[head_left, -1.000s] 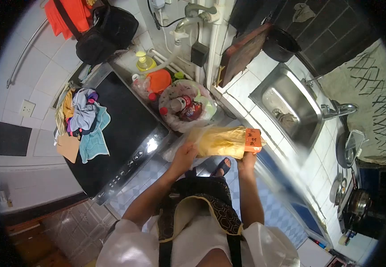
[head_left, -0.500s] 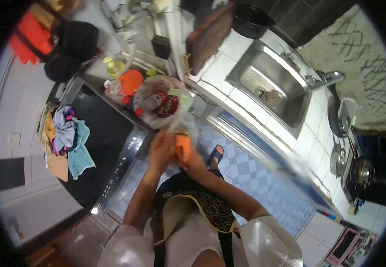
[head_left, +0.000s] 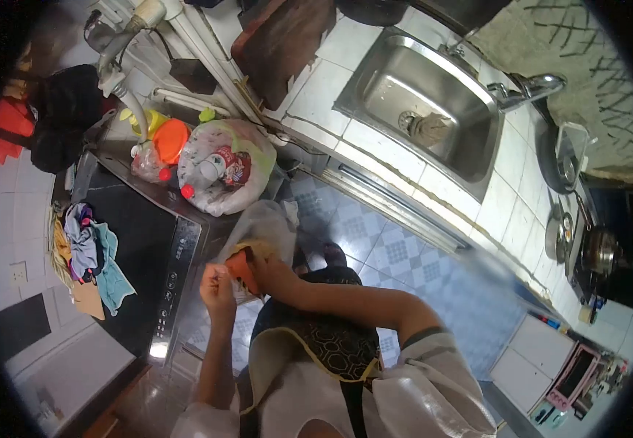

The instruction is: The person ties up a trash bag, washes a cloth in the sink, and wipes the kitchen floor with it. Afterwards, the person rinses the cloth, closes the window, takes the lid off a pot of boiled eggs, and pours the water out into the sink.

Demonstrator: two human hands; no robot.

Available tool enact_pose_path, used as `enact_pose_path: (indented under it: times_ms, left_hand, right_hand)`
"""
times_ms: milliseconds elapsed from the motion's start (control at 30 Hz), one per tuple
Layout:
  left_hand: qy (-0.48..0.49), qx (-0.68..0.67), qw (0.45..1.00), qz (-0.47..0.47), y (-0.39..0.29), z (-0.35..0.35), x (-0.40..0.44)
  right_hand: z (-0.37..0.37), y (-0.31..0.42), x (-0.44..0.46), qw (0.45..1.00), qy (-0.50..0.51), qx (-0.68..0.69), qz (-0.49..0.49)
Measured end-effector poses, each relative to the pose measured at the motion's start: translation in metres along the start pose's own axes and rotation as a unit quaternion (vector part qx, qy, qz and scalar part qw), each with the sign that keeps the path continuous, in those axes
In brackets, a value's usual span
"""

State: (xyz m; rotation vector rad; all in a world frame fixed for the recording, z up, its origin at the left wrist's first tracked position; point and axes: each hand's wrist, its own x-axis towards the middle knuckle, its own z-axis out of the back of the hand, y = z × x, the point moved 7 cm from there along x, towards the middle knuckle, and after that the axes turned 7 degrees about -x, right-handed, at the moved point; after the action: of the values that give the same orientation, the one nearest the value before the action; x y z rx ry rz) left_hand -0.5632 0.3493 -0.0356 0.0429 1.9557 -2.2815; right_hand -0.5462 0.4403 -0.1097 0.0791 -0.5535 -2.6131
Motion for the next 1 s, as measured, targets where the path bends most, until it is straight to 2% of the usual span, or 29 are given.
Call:
enact_pose_path:
  times_ms: [67, 133, 200, 267, 300, 367, 467, 567, 633, 700, 733, 767, 800, 867, 900, 933, 1000]
  left_hand:
    - [-0.047, 0.111, 0.993, -0.021, 0.009, -0.005, -0.005]
    - [-0.085, 0.112, 0.988, -0.061, 0.039, -0.012, -0.011]
    - [-0.14, 0.062, 0.988, 0.036, 0.079, -0.016, -0.014]
    - [-0.172, 0.098, 0.978, 0.065, 0.102, -0.025, -0.015]
    - [-0.164, 0.104, 0.977, 0.087, 0.116, -0.031, -0.016]
    - [-0.151, 0.079, 0.976, 0.135, 0.156, -0.041, -0.021]
    - [-0.163, 0.093, 0.979, 0.076, 0.187, -0.061, -0.018]
    - [-0.12, 0.036, 0.981, 0.151, 0.24, -0.075, -0.023]
    - [-0.101, 0.001, 0.979, 0.175, 0.288, -0.081, -0.026]
    - [-0.081, 0.073, 0.993, 0.052, 0.307, -0.086, -0.022]
    - [-0.071, 0.07, 0.994, 0.053, 0.327, -0.086, -0.024]
    - [-0.025, 0.043, 0.993, 0.105, 0.354, -0.091, -0.026]
    - [0.021, 0.017, 0.987, 0.157, 0.382, -0.094, -0.031]
    - [0.037, 0.018, 0.988, 0.151, 0.452, -0.094, -0.04]
    - [0.044, 0.021, 0.988, 0.147, 0.484, -0.096, -0.045]
    - [0.052, 0.02, 0.987, 0.153, 0.516, -0.096, -0.052]
    - [0.039, -0.027, 0.995, 0.09, 0.55, -0.096, -0.056]
  right_hand:
    - [0.0, -0.022, -0.008, 0.999, -0.024, 0.035, 0.001]
    - [-0.005, -0.043, -0.017, 0.996, -0.049, 0.071, -0.003]
    - [-0.045, -0.062, -0.025, 0.998, 0.064, 0.028, 0.002]
    - [-0.076, -0.083, -0.031, 0.994, 0.101, 0.029, -0.02]
    - [-0.092, -0.092, -0.037, 0.989, 0.136, 0.027, -0.046]
    - [-0.11, -0.111, -0.042, 0.989, 0.133, 0.041, -0.05]
    - [-0.14, -0.137, -0.051, 0.992, 0.1, 0.03, -0.067]
    - [-0.172, -0.157, -0.066, 0.989, 0.115, 0.008, -0.093]
    - [-0.201, -0.179, -0.087, 0.99, 0.06, 0.002, -0.124]
    - [-0.221, -0.19, -0.105, 0.988, 0.033, -0.006, -0.151]
    - [-0.235, -0.201, -0.114, 0.976, 0.085, -0.005, -0.201]
    - [-0.252, -0.21, -0.126, 0.959, 0.136, -0.003, -0.25]
    - [-0.282, -0.217, -0.143, 0.956, 0.135, -0.006, -0.259]
    - [-0.341, -0.226, -0.167, 0.967, 0.1, -0.129, -0.193]
    - [-0.359, -0.228, -0.175, 0.955, 0.12, -0.119, -0.244]
    - [-0.376, -0.224, -0.18, 0.952, 0.125, -0.119, -0.251]
    - [-0.417, -0.22, -0.191, 0.932, 0.171, -0.014, -0.319]
